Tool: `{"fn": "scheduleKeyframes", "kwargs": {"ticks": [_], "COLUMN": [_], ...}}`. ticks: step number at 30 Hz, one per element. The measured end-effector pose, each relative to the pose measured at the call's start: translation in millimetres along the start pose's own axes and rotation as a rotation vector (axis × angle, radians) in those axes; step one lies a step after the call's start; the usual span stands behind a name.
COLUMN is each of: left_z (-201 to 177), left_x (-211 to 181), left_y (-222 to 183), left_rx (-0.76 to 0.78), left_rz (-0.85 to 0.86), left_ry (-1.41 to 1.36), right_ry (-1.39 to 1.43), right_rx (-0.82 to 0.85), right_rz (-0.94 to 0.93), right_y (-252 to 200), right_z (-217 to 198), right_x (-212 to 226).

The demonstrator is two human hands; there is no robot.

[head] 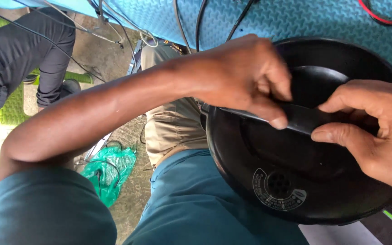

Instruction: Attaching a plastic handle to the lid of an electric rice cooker during a repair process.

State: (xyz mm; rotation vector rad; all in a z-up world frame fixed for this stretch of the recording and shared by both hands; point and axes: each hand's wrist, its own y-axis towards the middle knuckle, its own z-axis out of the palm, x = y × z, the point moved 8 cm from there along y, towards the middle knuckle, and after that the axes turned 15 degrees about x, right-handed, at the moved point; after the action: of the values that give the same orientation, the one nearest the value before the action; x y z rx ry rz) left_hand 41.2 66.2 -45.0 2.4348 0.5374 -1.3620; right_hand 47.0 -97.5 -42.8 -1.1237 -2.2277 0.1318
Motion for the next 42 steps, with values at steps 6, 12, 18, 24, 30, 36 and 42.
{"fn": "scheduleKeyframes", "kwargs": {"ticks": [6, 12, 18, 24, 30, 36, 42], "left_z": [16, 23, 17, 17, 19, 24, 38], "left_x": [-15, -14, -13, -9, -6, -19, -24], "left_y": [-29, -35, -34, -35, -39, -38, -41], "left_rx": [-0.196, -0.289, -0.273, -0.274, -0.276, -0.250, -0.298], "left_rz": [-0.004, 0.098, 0.092, 0.069, 0.108, 0.140, 0.005], "left_ry": [0.363, 0.410, 0.345, 0.282, 0.297, 0.505, 0.761], "right_ry": [0.010, -0.047, 0.013, -0.024, 0.007, -0.062, -0.099], "right_rx": [0.011, 0.045, 0.012, -0.045, -0.048, -0.039, -0.065], "right_rz": [-0.029, -0.071, -0.109, -0.221, -0.230, -0.259, -0.301], "right_y": [0, -1, -3, -5, -5, -7, -8], "right_z": [1, -7, -8, -6, -2, 1, 3], "right_x": [7, 23, 32, 36, 35, 36, 36]}}
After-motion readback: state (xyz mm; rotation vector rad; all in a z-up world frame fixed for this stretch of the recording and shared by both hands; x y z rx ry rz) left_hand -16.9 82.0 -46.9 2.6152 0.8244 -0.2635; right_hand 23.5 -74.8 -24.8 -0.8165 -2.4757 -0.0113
